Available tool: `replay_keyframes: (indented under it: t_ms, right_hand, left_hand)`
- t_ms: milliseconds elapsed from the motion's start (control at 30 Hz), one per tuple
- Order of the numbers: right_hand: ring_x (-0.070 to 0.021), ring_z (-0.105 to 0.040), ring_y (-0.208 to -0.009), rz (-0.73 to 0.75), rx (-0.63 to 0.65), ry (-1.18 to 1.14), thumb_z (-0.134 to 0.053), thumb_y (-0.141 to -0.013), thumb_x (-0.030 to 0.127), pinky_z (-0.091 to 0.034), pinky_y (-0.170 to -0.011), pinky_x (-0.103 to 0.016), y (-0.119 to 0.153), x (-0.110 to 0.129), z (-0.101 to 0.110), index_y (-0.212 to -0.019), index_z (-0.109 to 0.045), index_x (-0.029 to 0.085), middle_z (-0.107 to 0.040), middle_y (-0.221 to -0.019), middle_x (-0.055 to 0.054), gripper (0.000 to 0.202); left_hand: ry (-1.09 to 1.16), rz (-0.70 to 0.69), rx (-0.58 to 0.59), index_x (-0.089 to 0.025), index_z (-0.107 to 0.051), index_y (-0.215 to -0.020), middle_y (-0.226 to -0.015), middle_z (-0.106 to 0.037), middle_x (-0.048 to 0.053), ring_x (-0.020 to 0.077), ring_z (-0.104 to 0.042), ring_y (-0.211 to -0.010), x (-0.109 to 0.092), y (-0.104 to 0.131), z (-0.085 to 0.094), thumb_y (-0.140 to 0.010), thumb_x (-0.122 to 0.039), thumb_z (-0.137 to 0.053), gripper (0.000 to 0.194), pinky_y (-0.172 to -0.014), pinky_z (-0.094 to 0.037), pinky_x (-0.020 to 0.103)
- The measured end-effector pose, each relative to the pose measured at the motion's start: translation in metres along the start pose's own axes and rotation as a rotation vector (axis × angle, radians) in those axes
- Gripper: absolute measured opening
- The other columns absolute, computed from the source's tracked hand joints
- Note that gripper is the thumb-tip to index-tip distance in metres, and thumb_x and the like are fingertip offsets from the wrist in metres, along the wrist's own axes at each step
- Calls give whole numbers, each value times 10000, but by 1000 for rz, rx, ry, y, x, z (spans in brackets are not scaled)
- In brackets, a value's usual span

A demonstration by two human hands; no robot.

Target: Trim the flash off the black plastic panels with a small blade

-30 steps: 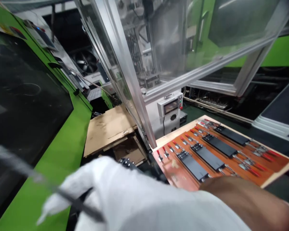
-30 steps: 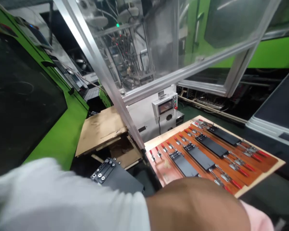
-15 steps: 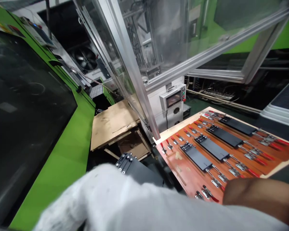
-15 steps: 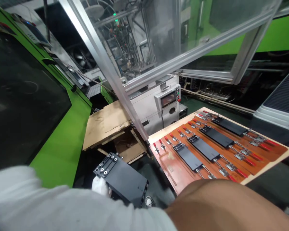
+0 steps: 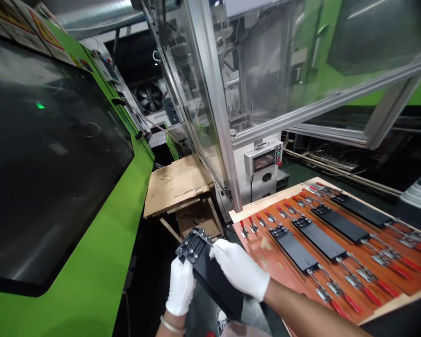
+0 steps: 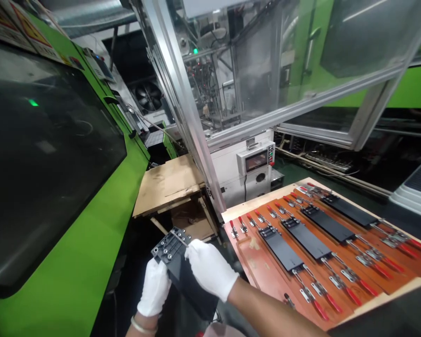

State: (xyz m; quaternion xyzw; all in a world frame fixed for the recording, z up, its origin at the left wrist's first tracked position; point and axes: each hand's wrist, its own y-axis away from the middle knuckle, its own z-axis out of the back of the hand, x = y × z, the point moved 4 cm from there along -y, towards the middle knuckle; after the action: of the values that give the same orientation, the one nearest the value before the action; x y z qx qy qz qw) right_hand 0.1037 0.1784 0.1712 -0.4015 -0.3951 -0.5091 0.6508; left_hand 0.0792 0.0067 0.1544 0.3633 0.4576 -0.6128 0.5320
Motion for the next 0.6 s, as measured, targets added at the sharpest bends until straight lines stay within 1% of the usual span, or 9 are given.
replay_keyframes:
  t_ms: [100,200,267,300,367,433,467,533,600]
  right_hand:
    - [-173,-594,-783,-2,-42,-21,-299,-960,197,-424,-767,-290,-1,-6,-14,-768,-527,192,-632,-809,-63,298]
    - [-163,-585,-729,-13,-91,-1,-301,-956,192,-406,-696,-265,3,-4,-24,-765,-518,202,-622,-767,-50,289]
    - [-158,-587,-708,9,-61,-9,-324,-959,212,-390,-664,-256,6,-1,-30,-778,-539,203,-627,-751,-39,281]
    - [-156,-588,-706,20,-43,-26,-335,-956,210,-389,-663,-252,7,0,-31,-774,-542,202,-631,-750,-37,276]
    - [-153,-582,-709,30,-57,-48,-332,-945,182,-395,-679,-251,9,1,-31,-743,-525,197,-635,-754,-42,280]
    - [-151,-573,-705,10,-102,-44,-324,-940,165,-395,-681,-253,10,0,-29,-734,-508,195,-631,-754,-44,278]
    - [-150,-569,-691,-6,-105,-43,-327,-940,168,-391,-668,-252,10,-1,-29,-735,-506,196,-626,-743,-39,274]
    - [-148,-564,-674,-16,-60,-50,-344,-940,180,-384,-645,-250,10,-1,-31,-740,-514,199,-615,-723,-26,263]
    - [-151,-567,-693,-1,-37,-55,-338,-931,168,-397,-663,-252,10,1,-31,-730,-514,198,-615,-731,-30,269]
  left_hand:
    - [25,7,22,-143,-755,-881,-933,-750,143,282,-690,-926,3,3,0,-823,-341,-580,271,-876,-553,389]
    - [60,67,20,-129,-730,-874,-875,-749,126,263,-684,-813,4,7,0,-824,-377,-576,297,-768,-556,365]
    - [75,112,-4,-117,-710,-836,-812,-742,116,251,-666,-727,5,9,1,-810,-391,-587,302,-703,-542,357]
    - [83,120,-7,-116,-704,-821,-799,-739,114,250,-662,-718,5,10,2,-804,-396,-596,300,-696,-535,354]
    - [100,103,13,-123,-703,-828,-829,-741,115,254,-668,-764,4,11,1,-811,-402,-599,299,-725,-526,348]
    - [105,104,31,-129,-708,-862,-882,-744,117,257,-671,-819,6,12,1,-821,-404,-595,300,-767,-524,349]
    - [102,114,27,-127,-707,-878,-898,-743,119,259,-669,-829,8,12,2,-823,-405,-591,306,-786,-523,355]
    - [87,143,4,-120,-700,-892,-909,-740,126,266,-665,-831,11,13,3,-821,-419,-580,330,-804,-524,373]
    - [85,136,9,-120,-695,-908,-929,-736,130,273,-660,-856,11,12,2,-818,-433,-571,348,-838,-519,386]
